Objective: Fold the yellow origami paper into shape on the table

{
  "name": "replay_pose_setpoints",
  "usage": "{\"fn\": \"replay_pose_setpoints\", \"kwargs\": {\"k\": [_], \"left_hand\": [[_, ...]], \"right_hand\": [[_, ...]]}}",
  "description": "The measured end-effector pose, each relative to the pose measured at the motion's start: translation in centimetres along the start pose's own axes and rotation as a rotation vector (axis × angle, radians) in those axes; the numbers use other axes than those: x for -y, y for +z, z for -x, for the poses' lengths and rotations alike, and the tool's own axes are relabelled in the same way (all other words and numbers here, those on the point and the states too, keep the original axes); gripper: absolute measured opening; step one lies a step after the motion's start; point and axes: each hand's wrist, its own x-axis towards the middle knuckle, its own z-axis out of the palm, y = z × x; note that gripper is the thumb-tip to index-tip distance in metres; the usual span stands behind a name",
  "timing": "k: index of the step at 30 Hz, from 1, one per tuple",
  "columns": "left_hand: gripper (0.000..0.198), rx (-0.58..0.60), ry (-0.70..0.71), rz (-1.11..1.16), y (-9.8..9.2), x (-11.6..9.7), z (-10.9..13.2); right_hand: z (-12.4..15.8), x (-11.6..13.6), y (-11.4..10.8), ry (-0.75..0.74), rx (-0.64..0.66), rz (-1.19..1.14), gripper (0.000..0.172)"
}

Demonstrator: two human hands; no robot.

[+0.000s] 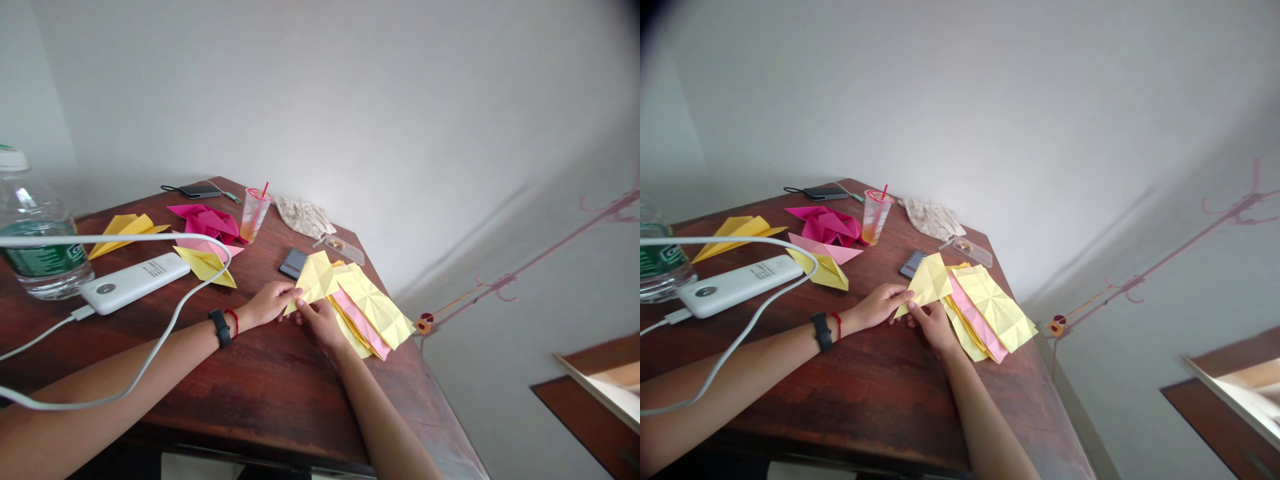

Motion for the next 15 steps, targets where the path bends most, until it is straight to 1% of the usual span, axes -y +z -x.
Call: {"fn": "replay_pose_setpoints", "kwargs": {"k": [6,15], "left_hand": [[0.054,-0.019,-0.019,0.000,0.0,0.0,-0.1],[0.049,0.039,-0.024,0.049,0.1,0.0,0.0]], "right_hand": [[0.0,0.0,0.0,-0.031,0.004,0.039,0.050],[-0.5,-1.2,-0.2,-0.041,0.007,0.005,0.048]]}}
